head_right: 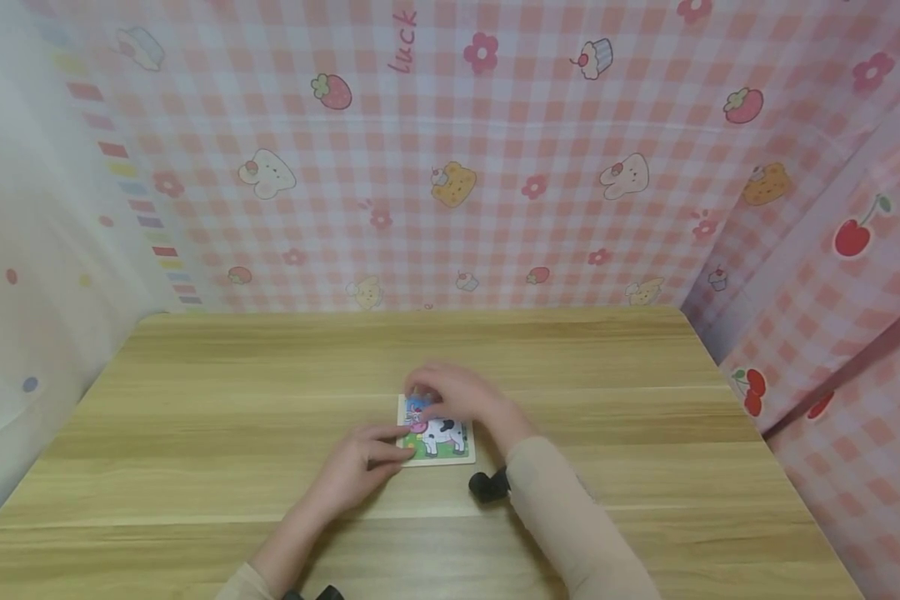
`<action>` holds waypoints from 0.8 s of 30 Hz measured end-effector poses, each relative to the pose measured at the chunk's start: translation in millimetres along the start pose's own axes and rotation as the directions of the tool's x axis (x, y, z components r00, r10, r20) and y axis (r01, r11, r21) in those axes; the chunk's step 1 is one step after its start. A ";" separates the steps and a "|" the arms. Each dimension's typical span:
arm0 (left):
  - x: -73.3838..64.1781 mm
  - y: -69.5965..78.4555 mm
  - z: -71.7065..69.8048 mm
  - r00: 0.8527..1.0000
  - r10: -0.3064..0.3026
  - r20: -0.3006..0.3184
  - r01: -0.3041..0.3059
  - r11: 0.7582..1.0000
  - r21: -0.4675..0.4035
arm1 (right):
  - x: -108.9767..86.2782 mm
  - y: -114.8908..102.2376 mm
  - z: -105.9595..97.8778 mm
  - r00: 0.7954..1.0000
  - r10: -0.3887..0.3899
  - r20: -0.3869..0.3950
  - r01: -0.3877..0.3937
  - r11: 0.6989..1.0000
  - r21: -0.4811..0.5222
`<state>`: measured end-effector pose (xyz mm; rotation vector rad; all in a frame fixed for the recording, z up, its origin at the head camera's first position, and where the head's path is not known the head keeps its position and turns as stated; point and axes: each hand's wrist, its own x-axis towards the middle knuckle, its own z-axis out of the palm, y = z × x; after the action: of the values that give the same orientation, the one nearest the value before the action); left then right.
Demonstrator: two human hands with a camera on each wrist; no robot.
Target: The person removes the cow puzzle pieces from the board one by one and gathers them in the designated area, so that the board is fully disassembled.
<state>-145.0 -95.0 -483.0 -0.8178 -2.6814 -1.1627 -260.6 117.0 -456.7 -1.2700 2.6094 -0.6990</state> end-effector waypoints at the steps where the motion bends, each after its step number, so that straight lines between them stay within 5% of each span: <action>1: -0.1 -0.2 0.1 1.000 0.001 -0.001 -0.001 1.000 -0.001 | -0.7 0.6 1.0 1.000 0.003 -0.010 -0.002 1.000 0.017; 11: 0.1 -0.1 0.4 1.000 0.005 -0.002 -0.005 1.000 0.002 | -5.2 3.9 8.3 0.996 0.034 -0.082 -0.023 0.990 0.138; 24: -0.2 -1.8 1.0 1.000 0.014 -0.010 -0.014 1.000 -0.005 | -7.9 5.4 17.8 0.985 0.061 -0.163 -0.045 0.994 0.104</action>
<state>-145.6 -95.5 -484.9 -0.8279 -2.6616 -1.1677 -253.5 120.0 -475.4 -1.1555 2.6876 -0.9512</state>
